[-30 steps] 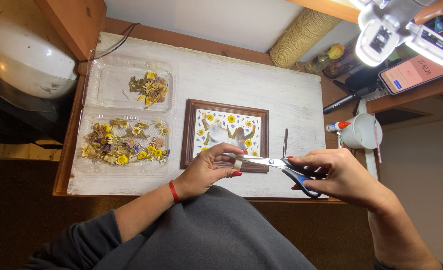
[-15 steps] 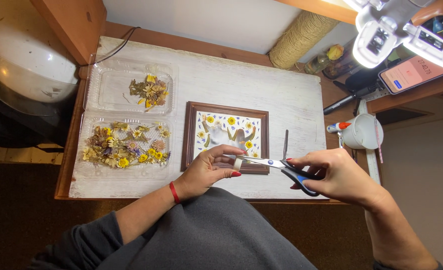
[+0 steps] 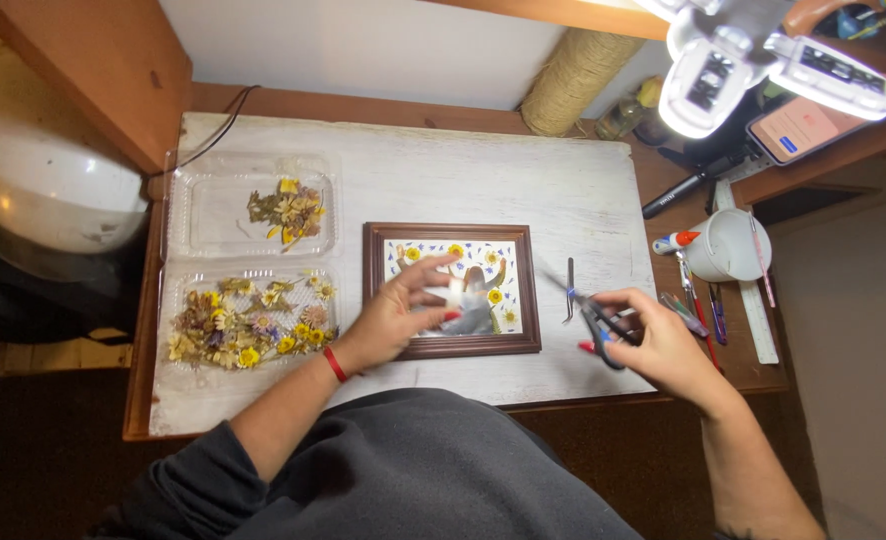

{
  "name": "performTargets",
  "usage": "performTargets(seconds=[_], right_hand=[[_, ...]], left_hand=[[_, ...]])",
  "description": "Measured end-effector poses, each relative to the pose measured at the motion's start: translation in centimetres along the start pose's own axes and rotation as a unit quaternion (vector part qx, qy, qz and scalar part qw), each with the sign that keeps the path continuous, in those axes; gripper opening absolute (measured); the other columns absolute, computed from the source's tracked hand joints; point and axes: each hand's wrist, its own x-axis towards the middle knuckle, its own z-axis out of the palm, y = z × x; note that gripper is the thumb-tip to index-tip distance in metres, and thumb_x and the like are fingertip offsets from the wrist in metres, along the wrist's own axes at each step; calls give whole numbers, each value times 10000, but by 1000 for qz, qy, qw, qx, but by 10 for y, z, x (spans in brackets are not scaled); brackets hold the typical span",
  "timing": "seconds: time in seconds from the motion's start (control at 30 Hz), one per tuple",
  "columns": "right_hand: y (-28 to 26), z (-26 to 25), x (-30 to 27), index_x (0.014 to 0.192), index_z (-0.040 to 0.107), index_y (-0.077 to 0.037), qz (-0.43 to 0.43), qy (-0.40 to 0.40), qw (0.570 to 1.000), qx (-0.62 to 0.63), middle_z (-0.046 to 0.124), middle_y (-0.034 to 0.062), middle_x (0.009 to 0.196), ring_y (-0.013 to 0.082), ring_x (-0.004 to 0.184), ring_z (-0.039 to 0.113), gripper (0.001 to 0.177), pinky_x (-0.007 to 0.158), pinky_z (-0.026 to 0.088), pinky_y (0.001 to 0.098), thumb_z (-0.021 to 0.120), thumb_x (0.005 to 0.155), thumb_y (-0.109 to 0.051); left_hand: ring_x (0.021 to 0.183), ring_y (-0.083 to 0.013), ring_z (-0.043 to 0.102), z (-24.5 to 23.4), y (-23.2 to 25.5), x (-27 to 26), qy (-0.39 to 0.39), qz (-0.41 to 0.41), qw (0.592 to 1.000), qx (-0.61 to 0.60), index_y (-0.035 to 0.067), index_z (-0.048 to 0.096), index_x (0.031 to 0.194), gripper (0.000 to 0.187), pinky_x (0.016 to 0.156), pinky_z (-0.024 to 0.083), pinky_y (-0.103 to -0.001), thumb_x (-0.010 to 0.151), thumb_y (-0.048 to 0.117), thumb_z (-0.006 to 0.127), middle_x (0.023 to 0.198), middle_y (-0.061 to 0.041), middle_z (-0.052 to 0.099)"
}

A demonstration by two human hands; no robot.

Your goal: Arranging and securing dried flowers inside a picture frame.

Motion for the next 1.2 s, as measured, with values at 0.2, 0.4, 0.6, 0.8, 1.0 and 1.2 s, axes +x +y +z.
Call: performTargets(seconds=[0.2,0.4,0.6,0.8,1.0,1.2], right_hand=[[102,37,19,1293,592,-10,91,313,943,-63,714,150,1080,261,968,715,652,869,554,389,823,707,-176],[148,62,15,1157,642,0,110,399,910,7,720,163,1126,268,1034,702,590,917,540,379,897,661,-192],[140,58,10,1017,760,-74,83,390,916,-46,709,153,1153,321,1026,693,393,920,543,419,892,665,-189],[131,58,13,1031,769,-81,5,415,903,-113,689,179,1170,351,1053,673,345,934,539,424,844,700,-141],[22,75,36,1107,715,29,-76,318,884,335,749,186,1102,248,992,738,193,905,607,336,667,932,-36],[-107,91,38,1286,597,110,-80,106,772,622,719,268,1136,310,1014,751,357,865,651,374,580,991,-90]], left_hand=[[1093,-223,714,-67,-3,70,137,25,892,430,242,553,1457,533,961,619,-327,955,183,720,1236,-67,714],[1112,-363,644,-98,11,107,174,123,812,543,147,639,1325,489,935,541,-463,858,137,782,1158,-147,710],[1115,-375,626,-112,-7,132,157,99,799,572,142,659,1302,469,956,526,-475,854,165,797,1151,-142,705],[1303,-358,579,-97,-8,129,195,156,849,465,132,685,1328,320,1105,471,-412,1015,179,633,1444,-214,584],[1428,-266,562,-14,19,72,64,183,967,166,103,675,1340,314,1208,450,-382,1120,169,460,1522,-158,582],[1460,-261,510,34,48,11,12,135,989,60,56,620,1412,374,1212,393,-373,1092,179,470,1570,-169,542]])
